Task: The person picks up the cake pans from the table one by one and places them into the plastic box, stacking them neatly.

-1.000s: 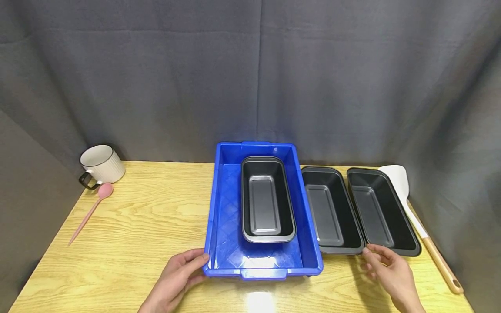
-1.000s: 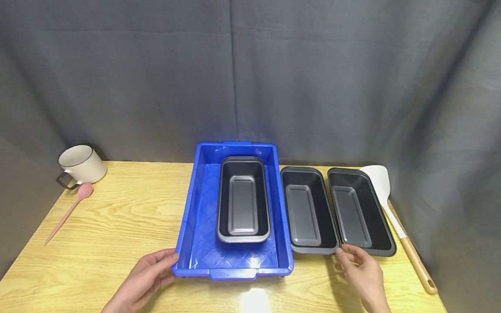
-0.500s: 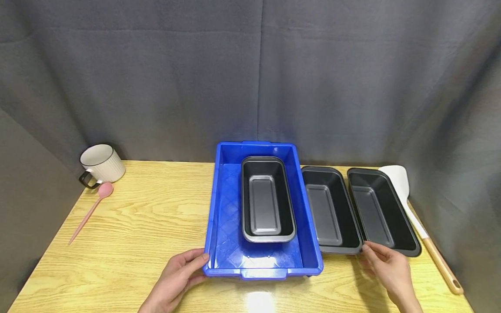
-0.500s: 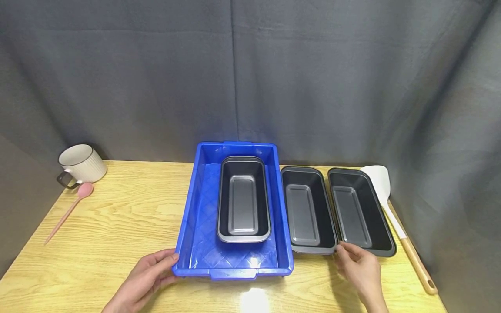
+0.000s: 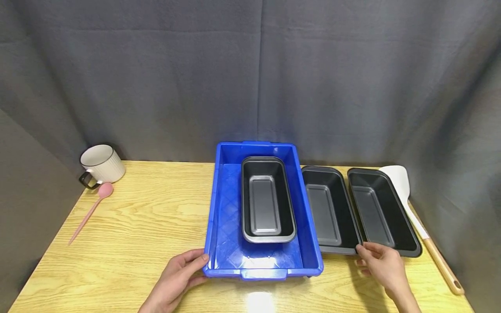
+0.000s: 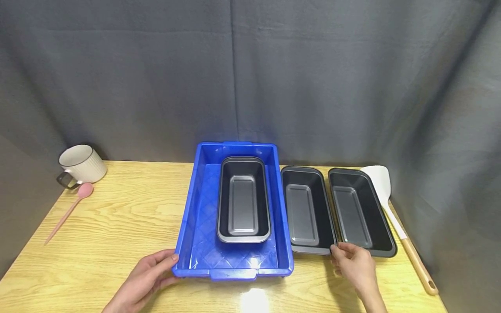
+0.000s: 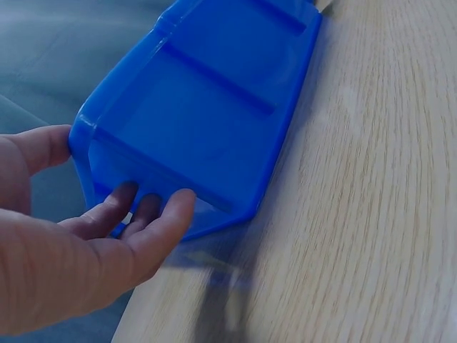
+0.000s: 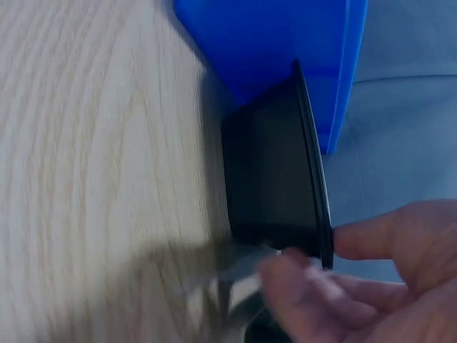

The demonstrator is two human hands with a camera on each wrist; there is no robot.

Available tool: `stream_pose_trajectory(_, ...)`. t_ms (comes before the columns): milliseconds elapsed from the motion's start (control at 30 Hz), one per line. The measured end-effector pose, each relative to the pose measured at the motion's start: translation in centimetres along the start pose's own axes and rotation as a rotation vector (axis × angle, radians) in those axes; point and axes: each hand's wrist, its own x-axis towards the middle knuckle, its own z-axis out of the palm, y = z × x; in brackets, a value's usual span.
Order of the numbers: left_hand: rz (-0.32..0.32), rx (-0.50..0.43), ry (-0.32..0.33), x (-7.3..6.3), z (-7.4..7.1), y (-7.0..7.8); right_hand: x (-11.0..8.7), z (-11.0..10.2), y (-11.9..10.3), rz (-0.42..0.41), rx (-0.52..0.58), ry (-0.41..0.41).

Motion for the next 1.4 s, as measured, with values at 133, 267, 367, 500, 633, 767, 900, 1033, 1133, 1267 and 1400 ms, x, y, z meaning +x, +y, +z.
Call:
stream_pose_trajectory(133,0.000,-0.005,-0.018,0.0,0.1,0.0,-0.3,0.3,0.2,0.023,0.041,0.011)
stream_pose_trajectory(267,0.005,0.000,-0.007,0.0,0.1,0.2,-0.2,0.6,0.3,0.033,0.111,0.014)
stream_pose_trajectory(367,0.005,0.006,-0.001,-0.1,0.1,0.3,0.0,0.8,0.4,0.049,0.130,-0.003)
stream_pose_trajectory(500,0.003,0.009,-0.002,0.0,0.0,0.3,0.1,0.8,0.5,0.062,0.152,-0.050)
stream_pose_trajectory(633,0.003,0.007,0.003,0.1,0.0,0.2,0.2,0.8,0.5,0.079,0.244,-0.068)
stream_pose_trajectory(767,-0.005,-0.016,0.000,0.1,0.0,0.1,0.2,0.8,0.3,0.122,0.320,-0.050)
stream_pose_trajectory(900,-0.006,-0.026,0.000,0.2,0.0,0.0,0.7,0.7,1.5,0.117,0.376,-0.032)
stream_pose_trajectory(1033,-0.007,-0.026,0.007,0.1,0.0,0.1,2.5,1.1,4.6,0.073,0.529,0.034)
stream_pose_trajectory(1133,-0.010,-0.027,0.007,0.1,-0.1,0.1,3.7,1.4,6.5,0.045,0.633,0.105)
stream_pose_trajectory(1267,-0.011,-0.032,0.007,0.0,-0.1,0.1,4.2,1.6,7.0,0.034,0.654,0.140)
stream_pose_trajectory(1400,-0.005,-0.032,0.005,0.0,-0.1,0.0,3.9,1.5,6.5,0.027,0.636,0.121)
